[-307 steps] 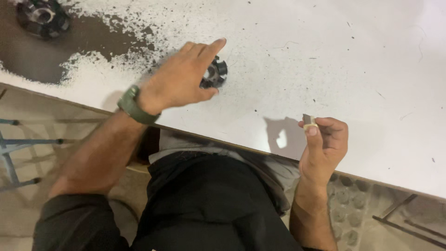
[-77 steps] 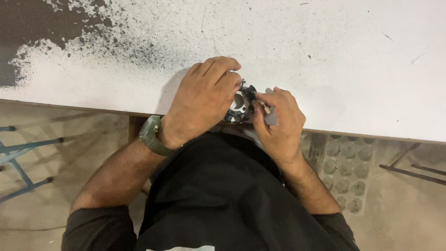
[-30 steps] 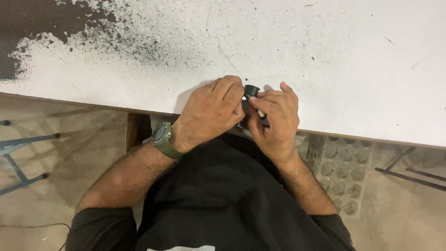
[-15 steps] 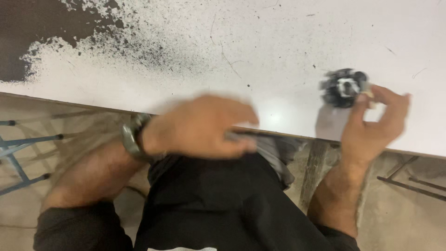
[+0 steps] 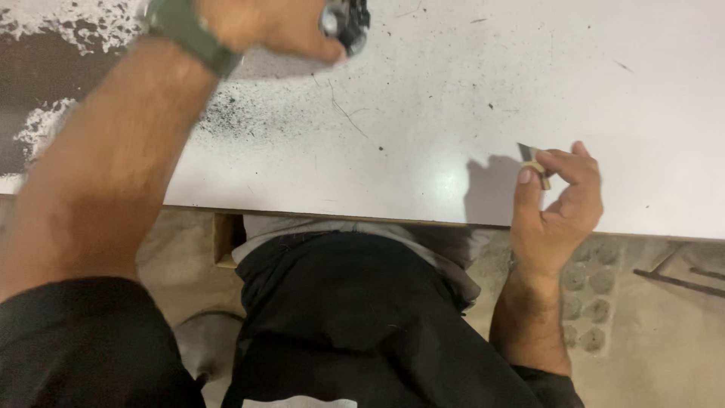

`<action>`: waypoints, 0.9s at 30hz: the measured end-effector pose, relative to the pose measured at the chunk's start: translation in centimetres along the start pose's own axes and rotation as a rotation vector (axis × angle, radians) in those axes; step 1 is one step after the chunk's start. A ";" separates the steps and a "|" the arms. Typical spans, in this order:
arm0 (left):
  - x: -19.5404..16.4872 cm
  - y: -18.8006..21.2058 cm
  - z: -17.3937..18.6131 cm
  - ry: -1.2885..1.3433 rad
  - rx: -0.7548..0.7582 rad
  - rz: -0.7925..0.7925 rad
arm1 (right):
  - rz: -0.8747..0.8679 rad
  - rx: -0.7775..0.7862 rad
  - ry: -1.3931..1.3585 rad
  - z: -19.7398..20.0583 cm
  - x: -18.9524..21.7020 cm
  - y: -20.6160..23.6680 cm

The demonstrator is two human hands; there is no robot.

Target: The person sits at a workbench and repeatedly fits small black cylindrical components into circular housings, pressing each one into place by hand and using a small stick to seat them. Finished housings are set aside on the table as more components are assembled one at a time.

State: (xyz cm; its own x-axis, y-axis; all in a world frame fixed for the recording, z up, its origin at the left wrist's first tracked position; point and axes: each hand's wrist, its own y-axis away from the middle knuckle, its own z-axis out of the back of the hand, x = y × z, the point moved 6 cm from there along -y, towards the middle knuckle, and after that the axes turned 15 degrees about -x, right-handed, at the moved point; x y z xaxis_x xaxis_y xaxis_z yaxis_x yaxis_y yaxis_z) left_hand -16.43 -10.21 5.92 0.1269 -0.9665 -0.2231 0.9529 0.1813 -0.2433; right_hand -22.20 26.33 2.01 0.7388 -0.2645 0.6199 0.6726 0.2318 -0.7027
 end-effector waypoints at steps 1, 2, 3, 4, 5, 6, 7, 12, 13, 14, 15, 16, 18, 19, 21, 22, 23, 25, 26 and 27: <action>-2.2 0.0 -0.2 -0.028 -0.007 -0.228 | -0.005 0.012 -0.033 -0.5 0.5 0.1; -2.6 1.3 -0.8 -0.038 0.096 -0.129 | -0.013 0.031 -0.074 -1.4 1.0 0.5; -3.6 3.6 -1.7 -0.049 0.197 -0.026 | -0.019 0.050 -0.117 -2.3 1.8 0.9; -5.4 4.8 -2.4 -0.003 0.216 0.043 | -0.033 0.067 -0.121 -3.2 2.5 1.3; -6.9 6.2 -3.1 0.045 0.235 0.113 | -0.048 0.086 -0.124 -4.0 3.2 1.7; -8.3 7.3 -2.8 0.035 0.132 0.069 | -0.051 0.110 -0.130 -4.7 3.9 2.1; -9.5 8.4 -2.6 0.028 0.030 0.025 | -0.055 0.135 -0.135 -5.4 4.6 2.4; -11.9 12.0 -2.1 0.249 -0.365 0.014 | -0.064 0.195 -0.151 -6.8 6.5 2.8; -11.9 12.1 -2.1 0.294 -0.377 0.035 | -0.050 0.199 -0.136 -6.9 6.6 2.7; -12.2 12.1 -2.2 0.307 -0.362 0.021 | -0.039 0.207 -0.122 -7.0 6.6 2.6; -12.4 11.9 -2.2 0.321 -0.346 0.012 | -0.034 0.208 -0.101 -6.9 6.7 2.6; -12.5 11.7 -2.1 0.332 -0.333 0.005 | -0.025 0.210 -0.083 -7.0 6.7 2.5; -12.2 11.3 -1.5 0.388 -0.337 0.037 | 0.010 0.212 -0.052 -7.1 6.9 2.3; -12.0 11.3 -1.2 0.417 -0.335 0.051 | 0.029 0.214 -0.034 -7.1 7.0 2.2; -11.1 11.6 -0.4 0.457 -0.339 0.066 | 0.052 0.222 -0.011 -7.2 7.2 2.1; -10.6 12.0 -0.1 0.480 -0.336 0.071 | 0.051 0.232 -0.006 -7.3 7.2 2.0; -10.2 12.3 -0.1 0.438 -0.272 0.078 | 0.047 0.243 0.003 -7.3 7.2 2.0; -9.5 13.1 -0.2 0.351 -0.153 0.090 | 0.067 0.243 -0.005 -7.3 7.3 1.8; -9.6 13.4 0.0 0.316 -0.137 0.062 | 0.081 0.244 -0.013 -7.3 7.4 1.8; -9.7 13.6 0.3 0.279 -0.124 0.036 | 0.086 0.245 -0.018 -7.4 7.4 1.8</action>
State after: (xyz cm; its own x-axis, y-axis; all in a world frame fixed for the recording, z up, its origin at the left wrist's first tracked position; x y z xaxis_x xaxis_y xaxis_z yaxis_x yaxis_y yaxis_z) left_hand -4.59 1.61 5.00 0.0631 -0.8747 -0.4806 0.9060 0.2522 -0.3400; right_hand -15.81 17.87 2.78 0.7930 -0.2174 0.5691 0.5956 0.4729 -0.6493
